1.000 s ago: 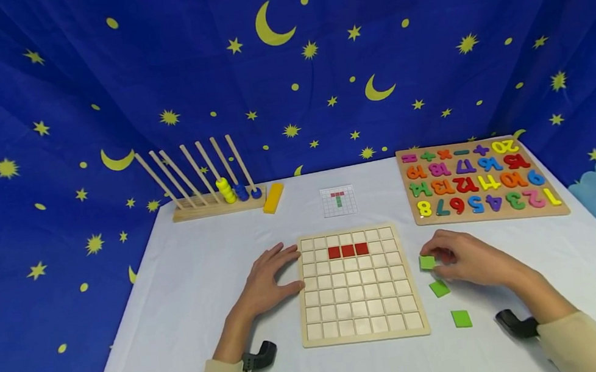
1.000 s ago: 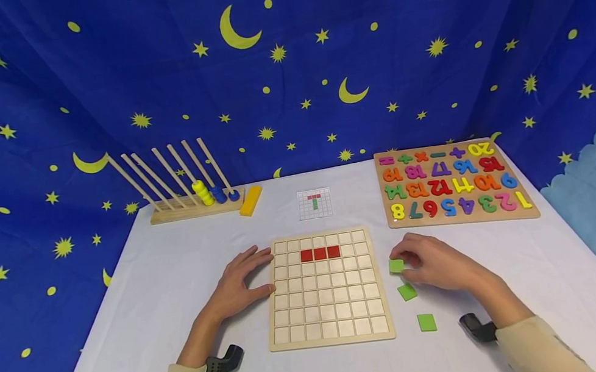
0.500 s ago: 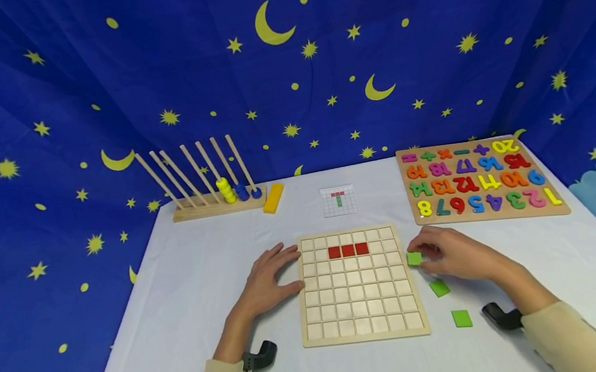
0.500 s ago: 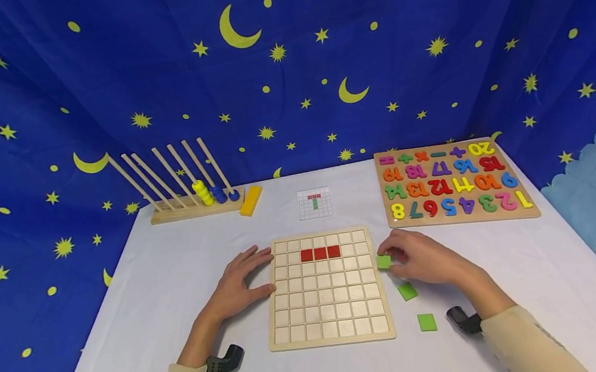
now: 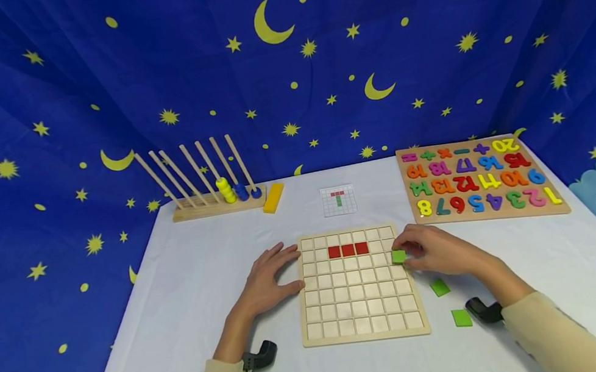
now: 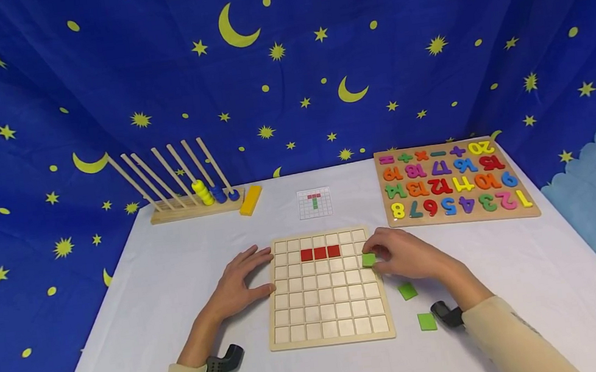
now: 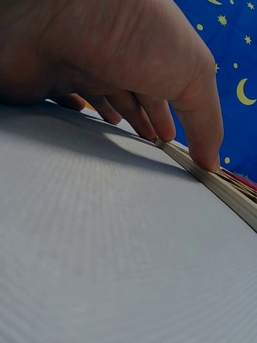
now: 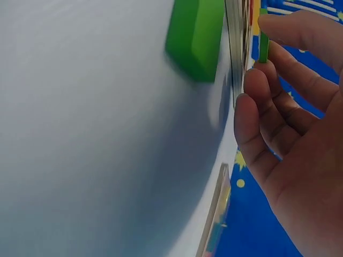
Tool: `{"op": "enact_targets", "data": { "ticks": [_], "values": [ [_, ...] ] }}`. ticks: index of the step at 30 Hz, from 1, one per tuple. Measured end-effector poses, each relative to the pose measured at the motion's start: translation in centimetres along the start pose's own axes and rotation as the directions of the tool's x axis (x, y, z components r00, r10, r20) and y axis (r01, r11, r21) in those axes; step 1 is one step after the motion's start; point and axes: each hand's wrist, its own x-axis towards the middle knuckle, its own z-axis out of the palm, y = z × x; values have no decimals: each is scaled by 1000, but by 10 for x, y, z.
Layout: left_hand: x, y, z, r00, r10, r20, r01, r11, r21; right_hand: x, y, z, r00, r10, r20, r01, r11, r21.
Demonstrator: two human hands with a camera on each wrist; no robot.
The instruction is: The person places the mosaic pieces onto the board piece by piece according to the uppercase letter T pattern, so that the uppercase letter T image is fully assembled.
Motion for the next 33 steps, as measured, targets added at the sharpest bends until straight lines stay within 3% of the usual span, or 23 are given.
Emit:
{"op": "enact_targets", "data": {
  "ticks": [33],
  "values": [
    [1,-2,0,1000,16,2,-16,1000,-4,45,-37,17,995,-90,53,90,996,-6]
  ]
}}
